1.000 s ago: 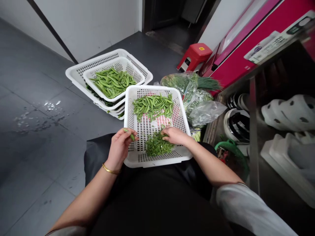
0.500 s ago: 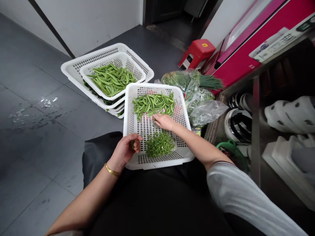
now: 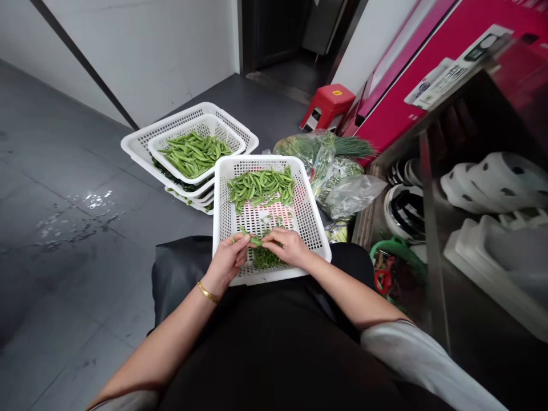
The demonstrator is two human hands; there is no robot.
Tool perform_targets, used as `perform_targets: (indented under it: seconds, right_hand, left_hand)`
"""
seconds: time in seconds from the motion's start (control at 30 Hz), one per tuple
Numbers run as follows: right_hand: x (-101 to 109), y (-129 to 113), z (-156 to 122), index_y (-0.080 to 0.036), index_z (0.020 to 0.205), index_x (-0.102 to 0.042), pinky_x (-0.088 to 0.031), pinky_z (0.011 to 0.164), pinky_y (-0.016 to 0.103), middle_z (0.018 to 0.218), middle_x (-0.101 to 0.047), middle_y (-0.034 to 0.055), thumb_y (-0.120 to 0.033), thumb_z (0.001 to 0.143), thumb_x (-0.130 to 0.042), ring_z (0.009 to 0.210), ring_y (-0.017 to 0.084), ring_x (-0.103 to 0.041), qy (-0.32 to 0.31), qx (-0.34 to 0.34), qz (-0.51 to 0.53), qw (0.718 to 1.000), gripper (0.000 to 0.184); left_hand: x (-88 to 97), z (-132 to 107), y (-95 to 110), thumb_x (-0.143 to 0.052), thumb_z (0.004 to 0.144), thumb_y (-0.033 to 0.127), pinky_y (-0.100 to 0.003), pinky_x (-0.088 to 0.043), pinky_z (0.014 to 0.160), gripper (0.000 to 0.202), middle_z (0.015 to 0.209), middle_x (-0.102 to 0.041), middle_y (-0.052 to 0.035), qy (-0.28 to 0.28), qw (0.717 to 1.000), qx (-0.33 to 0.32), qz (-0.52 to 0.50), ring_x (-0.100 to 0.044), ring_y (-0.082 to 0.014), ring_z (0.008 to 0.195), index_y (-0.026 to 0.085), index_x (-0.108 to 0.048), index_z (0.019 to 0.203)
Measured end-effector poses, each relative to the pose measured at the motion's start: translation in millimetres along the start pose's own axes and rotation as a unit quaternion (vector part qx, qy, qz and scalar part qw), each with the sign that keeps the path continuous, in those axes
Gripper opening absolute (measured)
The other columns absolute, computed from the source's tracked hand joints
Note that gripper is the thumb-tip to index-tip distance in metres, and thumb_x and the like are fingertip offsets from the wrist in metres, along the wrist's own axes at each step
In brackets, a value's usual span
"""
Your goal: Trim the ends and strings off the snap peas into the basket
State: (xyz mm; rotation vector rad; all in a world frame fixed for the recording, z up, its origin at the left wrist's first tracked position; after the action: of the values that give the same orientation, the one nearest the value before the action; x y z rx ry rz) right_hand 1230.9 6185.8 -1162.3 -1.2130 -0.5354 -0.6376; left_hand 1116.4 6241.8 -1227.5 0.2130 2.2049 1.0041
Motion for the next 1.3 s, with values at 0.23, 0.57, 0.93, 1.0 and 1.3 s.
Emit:
perform_targets:
  seconds: [0.23, 0.57, 0.93, 1.0, 1.3]
  right_hand:
    - [-24.8, -10.7, -13.0, -0.016, 0.078, -0.063, -0.046, 0.06, 0.02, 0.067, -0.065, -0.0013, -0.029, 0.08, -0.06, 0.062, 0.01, -0.061, -0.248, -0.099, 0.28, 0.922, 0.014]
    - [37.2, 14.9, 2.3, -0.019, 0.115, -0.054, -0.047, 0.072, 0.03, 0.105, -0.059, 0.0102, -0.036, 0.089, -0.048, 0.086, 0.017, -0.058, -0.022, -0.061, -0.065, 0.996, 0.032]
    - [-22.8, -16.3, 0.3, -0.017, 0.071, -0.051, -0.041, 0.059, 0.022, 0.058, -0.052, -0.0028, -0.034, 0.092, -0.04, 0.056, 0.009, -0.052, -0.275, -0.024, 0.196, 0.941, 0.03]
    - [-30.3, -9.3, -0.5, -0.017, 0.074, -0.049, -0.043, 0.054, 0.022, 0.05, -0.044, -0.0063, -0.046, 0.092, -0.038, 0.049, 0.009, -0.05, -0.23, -0.096, 0.358, 0.9, 0.036]
    - [-43.8, 59.2, -0.4, -0.017, 0.092, -0.066, -0.039, 0.052, 0.02, 0.064, -0.062, -0.0027, -0.042, 0.071, -0.067, 0.051, 0.009, -0.053, -0.339, -0.169, 0.119, 0.918, 0.033]
  left_hand:
    - [-17.2, -13.5, -23.0, -0.077, 0.061, 0.027, -0.014, -0.011, 0.031, 0.027, 0.04, -0.038, 0.0083, -0.136, 0.979, 0.14, 0.063, -0.022, 0.0003, 0.03, 0.011, -0.057, 0.067]
    - [-12.9, -12.2, -21.0, -0.067, 0.069, 0.027, -0.015, -0.007, 0.033, 0.019, 0.059, -0.058, -0.0032, -0.164, 0.97, 0.164, 0.074, -0.02, 0.0019, 0.032, 0.01, -0.065, 0.076]
    - [-49.5, -36.9, 36.1, -0.063, 0.074, 0.021, -0.024, -0.036, 0.06, 0.008, 0.062, -0.055, -0.0037, -0.178, 0.85, -0.207, 0.45, -0.048, -0.0144, 0.059, 0.019, -0.066, 0.067]
    - [-44.3, -39.0, 39.6, -0.062, 0.075, 0.02, -0.024, -0.036, 0.061, 0.007, 0.062, -0.057, -0.0041, -0.146, 0.861, -0.219, 0.436, -0.049, -0.0149, 0.059, 0.019, -0.067, 0.069]
    - [16.2, -22.3, 68.0, -0.053, 0.083, 0.036, -0.028, -0.046, 0.062, 0.024, 0.078, -0.064, -0.0076, 0.076, 0.962, -0.237, 0.109, -0.056, -0.0158, 0.063, 0.016, -0.065, 0.082]
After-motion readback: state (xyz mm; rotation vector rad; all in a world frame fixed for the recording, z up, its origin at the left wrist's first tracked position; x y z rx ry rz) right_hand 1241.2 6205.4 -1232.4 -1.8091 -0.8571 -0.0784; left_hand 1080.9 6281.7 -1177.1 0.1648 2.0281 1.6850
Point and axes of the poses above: each hand's wrist, its own z-axis towards the middle knuckle, its own x-axis out of the back of the hand, y = z × x, the point moved 8 cm from there along z, towards the middle knuckle
